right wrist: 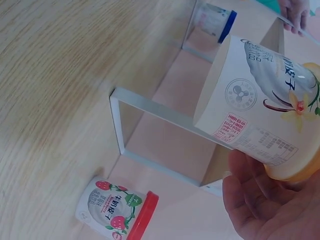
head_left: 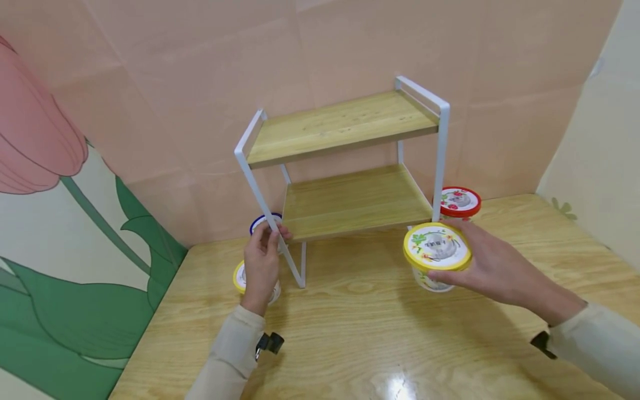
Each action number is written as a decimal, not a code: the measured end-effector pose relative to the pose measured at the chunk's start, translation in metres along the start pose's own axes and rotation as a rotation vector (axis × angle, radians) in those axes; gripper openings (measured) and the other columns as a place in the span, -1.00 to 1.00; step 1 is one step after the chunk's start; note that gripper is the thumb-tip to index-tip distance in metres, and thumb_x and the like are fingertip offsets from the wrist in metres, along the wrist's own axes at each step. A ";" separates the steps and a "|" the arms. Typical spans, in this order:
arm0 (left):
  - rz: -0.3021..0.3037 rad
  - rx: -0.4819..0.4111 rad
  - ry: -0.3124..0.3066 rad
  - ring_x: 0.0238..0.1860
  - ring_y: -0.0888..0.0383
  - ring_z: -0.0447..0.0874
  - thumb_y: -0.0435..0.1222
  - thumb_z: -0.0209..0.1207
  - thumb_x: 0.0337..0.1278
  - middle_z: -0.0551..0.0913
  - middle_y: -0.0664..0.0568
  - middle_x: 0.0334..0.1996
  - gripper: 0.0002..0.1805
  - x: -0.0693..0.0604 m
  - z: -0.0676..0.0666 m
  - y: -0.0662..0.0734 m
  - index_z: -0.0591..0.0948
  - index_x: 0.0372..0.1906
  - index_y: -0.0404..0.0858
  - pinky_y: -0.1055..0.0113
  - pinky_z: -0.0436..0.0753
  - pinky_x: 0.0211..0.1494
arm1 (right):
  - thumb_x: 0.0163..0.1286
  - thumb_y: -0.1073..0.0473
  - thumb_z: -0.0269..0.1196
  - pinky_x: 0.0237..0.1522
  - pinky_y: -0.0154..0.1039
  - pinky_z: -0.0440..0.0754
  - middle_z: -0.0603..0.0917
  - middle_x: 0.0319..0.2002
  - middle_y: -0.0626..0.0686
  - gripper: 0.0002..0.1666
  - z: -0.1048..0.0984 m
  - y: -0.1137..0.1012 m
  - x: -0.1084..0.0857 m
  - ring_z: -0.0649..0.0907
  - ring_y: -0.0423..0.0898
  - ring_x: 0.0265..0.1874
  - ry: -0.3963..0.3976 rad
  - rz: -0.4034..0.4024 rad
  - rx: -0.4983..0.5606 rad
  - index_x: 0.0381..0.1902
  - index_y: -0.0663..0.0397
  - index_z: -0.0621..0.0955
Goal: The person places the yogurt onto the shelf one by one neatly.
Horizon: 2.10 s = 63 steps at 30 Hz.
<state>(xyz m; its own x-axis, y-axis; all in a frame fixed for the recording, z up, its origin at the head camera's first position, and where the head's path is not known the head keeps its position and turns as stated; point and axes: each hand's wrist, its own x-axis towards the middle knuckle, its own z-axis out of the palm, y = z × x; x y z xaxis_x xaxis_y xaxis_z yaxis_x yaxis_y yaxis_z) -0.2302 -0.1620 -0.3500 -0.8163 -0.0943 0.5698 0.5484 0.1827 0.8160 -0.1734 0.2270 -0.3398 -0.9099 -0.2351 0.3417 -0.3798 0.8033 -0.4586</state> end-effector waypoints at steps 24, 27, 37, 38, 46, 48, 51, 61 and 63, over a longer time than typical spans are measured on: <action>-0.001 -0.025 0.015 -0.21 0.26 0.72 -0.44 -0.01 0.46 0.64 -0.35 -0.18 -0.79 0.000 0.001 0.000 0.51 -0.02 -0.54 0.28 0.73 0.06 | -0.05 -0.38 0.51 -0.15 0.01 0.55 0.63 0.01 0.09 0.17 -0.006 -0.003 0.001 0.62 0.09 -0.05 -0.015 0.022 0.008 0.41 -0.03 0.30; -0.001 -0.022 0.014 -0.20 0.25 0.72 -0.43 -0.01 0.46 0.64 -0.34 -0.17 -0.78 0.000 0.001 0.000 0.51 -0.01 -0.54 0.19 0.73 0.08 | -0.05 -0.38 0.51 -0.16 0.00 0.55 0.63 0.01 0.07 0.16 -0.007 -0.003 0.002 0.62 0.08 -0.05 -0.019 0.024 0.006 0.40 -0.05 0.30; -0.004 -0.026 0.020 -0.21 0.26 0.72 -0.43 0.00 0.46 0.64 -0.36 -0.17 -0.77 0.000 0.002 0.000 0.51 0.00 -0.55 0.28 0.74 0.06 | -0.04 -0.39 0.50 -0.15 -0.02 0.53 0.60 0.04 0.05 0.16 -0.011 -0.004 0.003 0.61 0.07 -0.05 -0.029 0.034 0.009 0.42 -0.09 0.29; -0.005 -0.027 0.020 -0.21 0.26 0.72 -0.43 0.00 0.46 0.64 -0.36 -0.17 -0.77 0.000 0.002 0.000 0.51 0.00 -0.55 0.31 0.73 0.05 | -0.04 -0.38 0.51 -0.15 -0.02 0.53 0.60 0.04 0.05 0.16 -0.012 -0.004 0.003 0.62 0.07 -0.05 -0.028 0.033 0.009 0.42 -0.09 0.29; -0.006 -0.016 0.015 -0.19 0.27 0.72 -0.43 -0.02 0.46 0.65 -0.35 -0.16 -0.78 -0.001 0.001 0.001 0.51 0.00 -0.53 0.41 0.71 0.04 | -0.04 -0.39 0.50 -0.17 -0.01 0.53 0.60 0.04 0.10 0.18 -0.014 -0.006 0.005 0.62 0.09 -0.06 -0.026 0.027 -0.018 0.43 -0.08 0.28; -0.001 -0.008 0.013 -0.19 0.27 0.72 -0.43 -0.02 0.47 0.65 -0.33 -0.17 -0.78 -0.001 0.000 0.002 0.51 0.00 -0.52 0.42 0.71 0.04 | -0.04 -0.40 0.50 -0.18 -0.01 0.53 0.60 0.04 0.12 0.20 -0.016 -0.008 0.006 0.62 0.11 -0.07 -0.023 0.026 -0.028 0.45 -0.09 0.27; 0.004 0.002 0.012 -0.18 0.26 0.72 -0.42 -0.02 0.47 0.65 -0.33 -0.16 -0.78 -0.001 0.000 0.002 0.51 0.00 -0.52 0.37 0.72 0.05 | -0.04 -0.41 0.49 -0.21 -0.05 0.52 0.60 0.02 0.12 0.19 -0.018 -0.010 0.008 0.62 0.10 -0.10 -0.021 0.026 -0.039 0.44 -0.12 0.26; -0.008 -0.002 0.006 -0.18 0.25 0.72 -0.41 -0.01 0.47 0.66 -0.32 -0.16 -0.77 0.000 0.001 0.002 0.51 0.01 -0.53 0.38 0.71 0.05 | -0.04 -0.40 0.50 -0.28 -0.12 0.49 0.60 0.00 0.15 0.17 -0.020 -0.011 0.009 0.63 0.08 -0.17 -0.027 0.031 -0.052 0.42 -0.13 0.26; -0.010 -0.006 0.007 -0.18 0.25 0.72 -0.42 -0.01 0.47 0.66 -0.32 -0.16 -0.77 0.000 0.001 0.002 0.51 0.00 -0.54 0.34 0.72 0.06 | -0.05 -0.39 0.50 -0.24 -0.07 0.51 0.60 0.02 0.14 0.17 -0.021 -0.012 0.010 0.63 0.09 -0.14 -0.019 0.021 -0.050 0.43 -0.13 0.27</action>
<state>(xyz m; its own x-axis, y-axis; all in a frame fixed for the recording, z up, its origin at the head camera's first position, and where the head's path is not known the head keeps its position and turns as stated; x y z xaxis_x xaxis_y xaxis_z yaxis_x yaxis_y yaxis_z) -0.2290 -0.1606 -0.3485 -0.8205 -0.1028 0.5624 0.5416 0.1755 0.8221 -0.1741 0.2265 -0.3142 -0.9208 -0.2281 0.3165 -0.3525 0.8342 -0.4242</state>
